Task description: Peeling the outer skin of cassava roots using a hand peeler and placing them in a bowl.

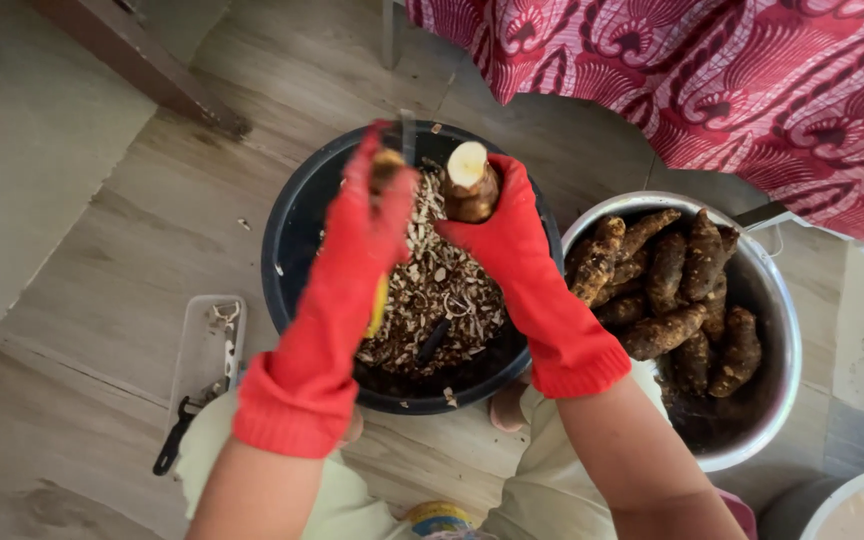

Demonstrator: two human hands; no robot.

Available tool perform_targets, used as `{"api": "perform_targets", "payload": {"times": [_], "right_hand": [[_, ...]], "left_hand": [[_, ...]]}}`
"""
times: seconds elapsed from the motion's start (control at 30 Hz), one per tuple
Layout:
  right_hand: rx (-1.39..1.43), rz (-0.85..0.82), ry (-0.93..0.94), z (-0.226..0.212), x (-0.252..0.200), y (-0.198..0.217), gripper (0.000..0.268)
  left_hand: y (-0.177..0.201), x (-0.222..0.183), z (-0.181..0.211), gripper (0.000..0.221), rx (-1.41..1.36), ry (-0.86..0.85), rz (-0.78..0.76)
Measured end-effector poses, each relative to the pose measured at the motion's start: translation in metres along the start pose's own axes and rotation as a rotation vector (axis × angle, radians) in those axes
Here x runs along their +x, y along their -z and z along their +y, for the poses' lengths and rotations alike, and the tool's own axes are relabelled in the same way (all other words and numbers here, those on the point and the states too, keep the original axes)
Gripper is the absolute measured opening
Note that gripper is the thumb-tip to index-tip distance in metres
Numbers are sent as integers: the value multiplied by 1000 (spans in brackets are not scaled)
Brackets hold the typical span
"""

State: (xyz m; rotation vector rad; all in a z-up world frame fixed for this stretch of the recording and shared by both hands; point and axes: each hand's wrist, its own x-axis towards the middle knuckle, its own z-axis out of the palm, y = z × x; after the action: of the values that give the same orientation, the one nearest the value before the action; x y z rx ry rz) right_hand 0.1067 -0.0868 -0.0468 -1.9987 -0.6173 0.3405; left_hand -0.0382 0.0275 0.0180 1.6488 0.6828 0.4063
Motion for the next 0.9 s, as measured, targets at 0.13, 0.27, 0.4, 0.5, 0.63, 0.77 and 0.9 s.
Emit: {"api": "perform_targets", "payload": {"times": [0.13, 0.27, 0.4, 0.5, 0.63, 0.77, 0.9], "right_hand": [[446, -57, -131, -20, -7, -2, 84], [573, 144, -460, -9, -10, -23, 64], [860, 66, -814, -57, -14, 6, 84], [1145, 76, -874, -7, -2, 4, 77], [1017, 150, -969, -26, -5, 15, 64], [1061, -27, -924, -18, -12, 19, 59], [1366, -249, -994, 38, -9, 29, 65]], "left_hand": [[17, 29, -65, 74, 329, 231, 23], [15, 81, -212, 75, 457, 397, 9], [8, 92, -271, 69, 237, 602, 42], [-7, 49, -214, 64, 872, 515, 95], [-82, 38, -348, 36, 937, 291, -14], [-168, -15, -447, 51, 983, 81, -103], [-194, -16, -445, 50, 748, 184, -89]]}}
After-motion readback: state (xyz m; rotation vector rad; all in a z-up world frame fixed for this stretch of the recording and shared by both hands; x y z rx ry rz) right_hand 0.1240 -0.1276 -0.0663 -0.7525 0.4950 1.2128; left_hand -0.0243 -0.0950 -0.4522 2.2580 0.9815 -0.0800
